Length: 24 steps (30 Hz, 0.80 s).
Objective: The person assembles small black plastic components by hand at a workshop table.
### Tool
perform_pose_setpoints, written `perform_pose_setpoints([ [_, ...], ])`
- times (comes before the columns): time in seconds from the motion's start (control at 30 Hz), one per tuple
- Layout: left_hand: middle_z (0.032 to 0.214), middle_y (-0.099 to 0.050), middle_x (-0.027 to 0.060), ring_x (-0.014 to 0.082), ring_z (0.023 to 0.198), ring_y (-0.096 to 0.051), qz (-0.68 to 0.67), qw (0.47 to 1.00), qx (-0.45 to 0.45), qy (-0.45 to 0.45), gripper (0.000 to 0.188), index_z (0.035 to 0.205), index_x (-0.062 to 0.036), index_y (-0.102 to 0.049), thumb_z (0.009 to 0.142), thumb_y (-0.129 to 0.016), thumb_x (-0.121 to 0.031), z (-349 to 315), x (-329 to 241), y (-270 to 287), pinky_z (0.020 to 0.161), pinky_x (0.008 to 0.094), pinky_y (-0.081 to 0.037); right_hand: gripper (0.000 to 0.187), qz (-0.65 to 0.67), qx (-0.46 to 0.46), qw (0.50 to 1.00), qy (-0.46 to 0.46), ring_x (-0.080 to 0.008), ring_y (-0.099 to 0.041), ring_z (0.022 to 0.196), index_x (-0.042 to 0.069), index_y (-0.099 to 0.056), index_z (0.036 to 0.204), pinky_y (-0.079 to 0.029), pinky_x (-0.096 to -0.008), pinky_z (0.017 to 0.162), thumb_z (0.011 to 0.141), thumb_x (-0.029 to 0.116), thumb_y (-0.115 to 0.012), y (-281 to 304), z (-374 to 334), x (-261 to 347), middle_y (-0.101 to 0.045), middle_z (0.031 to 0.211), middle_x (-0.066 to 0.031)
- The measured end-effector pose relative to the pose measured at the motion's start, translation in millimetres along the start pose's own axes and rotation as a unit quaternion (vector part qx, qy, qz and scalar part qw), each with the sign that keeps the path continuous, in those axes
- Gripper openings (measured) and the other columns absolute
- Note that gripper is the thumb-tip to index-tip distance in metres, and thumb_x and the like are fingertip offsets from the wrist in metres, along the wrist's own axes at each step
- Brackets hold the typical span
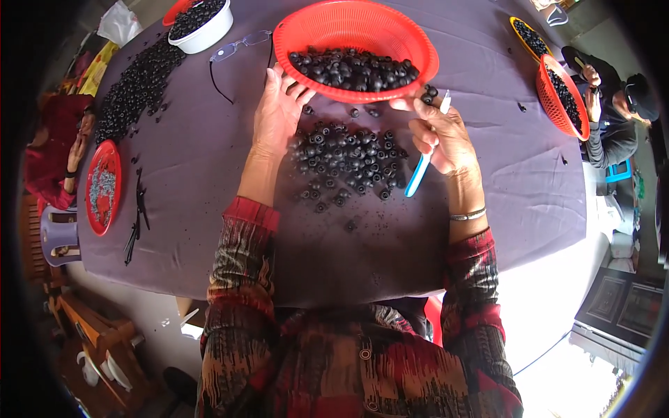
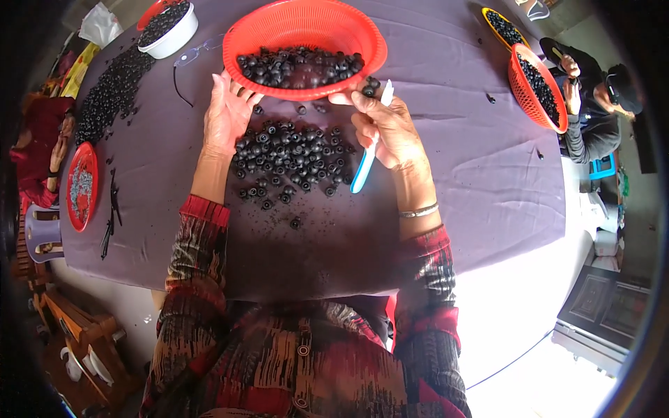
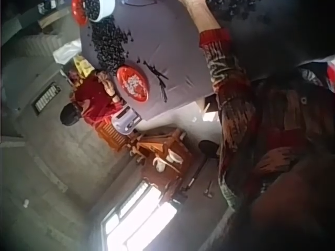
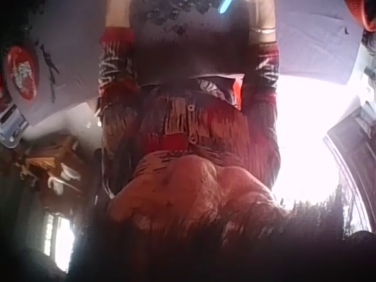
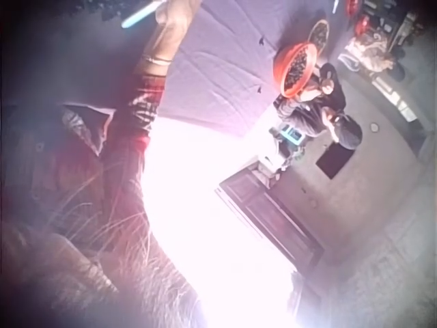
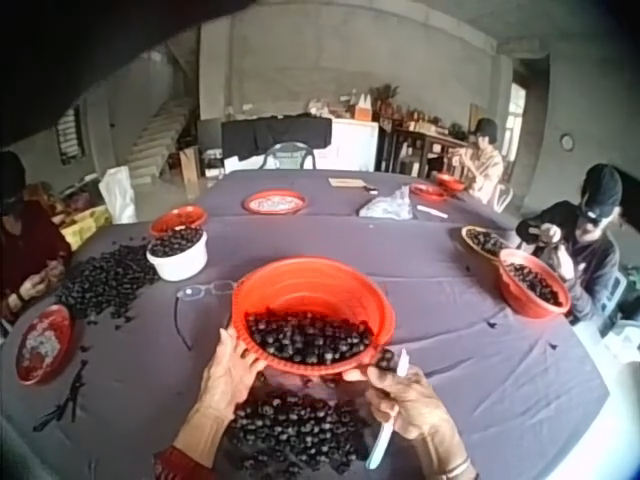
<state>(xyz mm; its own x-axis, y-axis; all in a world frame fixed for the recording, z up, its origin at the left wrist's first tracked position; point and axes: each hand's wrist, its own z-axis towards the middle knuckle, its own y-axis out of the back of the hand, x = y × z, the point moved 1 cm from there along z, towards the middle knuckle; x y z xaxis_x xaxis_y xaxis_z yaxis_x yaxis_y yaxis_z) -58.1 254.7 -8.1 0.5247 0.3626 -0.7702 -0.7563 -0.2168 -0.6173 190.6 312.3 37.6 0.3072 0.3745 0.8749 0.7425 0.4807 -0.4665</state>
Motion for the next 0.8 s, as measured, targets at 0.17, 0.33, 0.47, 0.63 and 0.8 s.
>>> perform_pose_setpoints([
  [0.17, 0.128, -0.049, 0.0122, 0.0295, 0.118, -0.049, 0.048, 0.998, -0.045, -0.019, 0.049, 0.131, -0.0004, -0.04, 0.096, -0.048, -0.035, -0.4, 8.2, 3.4, 0.103, 0.0441, -0.038, 0.019, -0.001, -0.005, 1.0, -0.007, -0.0013, -0.035, 0.045, 0.003, -0.058, 0.105, -0.031, -0.0165, 0.037, 0.088, 0.011, -0.06, 5.5, -6.4, 0.3, -0.066, 0.092, -0.0124],
  [0.33, 0.118, -0.056, 0.0094, 0.0233, 0.106, -0.057, 0.099, 0.992, -0.076, -0.03, 0.041, 0.128, 0.0008, -0.043, 0.095, -0.052, -0.022, -3.8, 7.8, 5.8, 0.096, 0.0381, -0.046, 0.018, -0.127, -0.04, 0.991, -0.021, -0.0029, -0.038, 0.044, 0.001, -0.06, 0.102, -0.032, -0.0178, 0.037, 0.087, 0.01, -0.059, 0.6, -16.3, -0.8, -0.066, 0.083, -0.0104],
  [0.47, 0.104, -0.058, 0.0095, 0.0146, 0.094, -0.058, 0.318, 0.943, -0.088, -0.03, 0.041, 0.127, 0.0051, -0.038, 0.09, -0.053, -0.007, -19.0, 7.2, 7.0, 0.087, 0.0273, -0.045, 0.024, -0.363, -0.009, 0.931, -0.037, -0.0076, -0.049, 0.045, 0.001, -0.059, 0.101, -0.038, -0.023, 0.037, 0.081, 0.016, -0.061, -32.7, -33.9, -2.9, -0.062, 0.069, -0.0075],
  [0.63, 0.094, -0.051, 0.007, 0.01, 0.08, -0.049, 0.392, 0.913, -0.014, -0.115, 0.032, 0.115, 0.0048, -0.038, 0.085, -0.049, 0.01, -27.0, 16.0, 11.2, 0.078, 0.023, -0.045, 0.037, -0.622, 0.009, 0.78, 0.062, -0.0262, -0.062, 0.059, 0.004, -0.056, 0.112, -0.051, -0.0369, 0.059, 0.076, 0.013, -0.06, -38.3, -29.9, 4.8, -0.062, 0.073, -0.015],
  [0.8, 0.108, -0.055, 0.0091, 0.0207, 0.098, -0.054, 0.583, 0.807, 0.088, -0.047, 0.032, 0.112, -0.004, -0.054, 0.088, -0.059, -0.024, -50.6, 2.7, -9.9, 0.085, 0.0327, -0.043, 0.041, -0.773, -0.024, 0.629, 0.083, -0.0382, -0.058, 0.103, 0.006, -0.051, 0.122, -0.047, -0.0446, 0.088, 0.081, 0.007, -0.049, -24.1, -1.9, -1.0, -0.058, 0.116, -0.0211],
])
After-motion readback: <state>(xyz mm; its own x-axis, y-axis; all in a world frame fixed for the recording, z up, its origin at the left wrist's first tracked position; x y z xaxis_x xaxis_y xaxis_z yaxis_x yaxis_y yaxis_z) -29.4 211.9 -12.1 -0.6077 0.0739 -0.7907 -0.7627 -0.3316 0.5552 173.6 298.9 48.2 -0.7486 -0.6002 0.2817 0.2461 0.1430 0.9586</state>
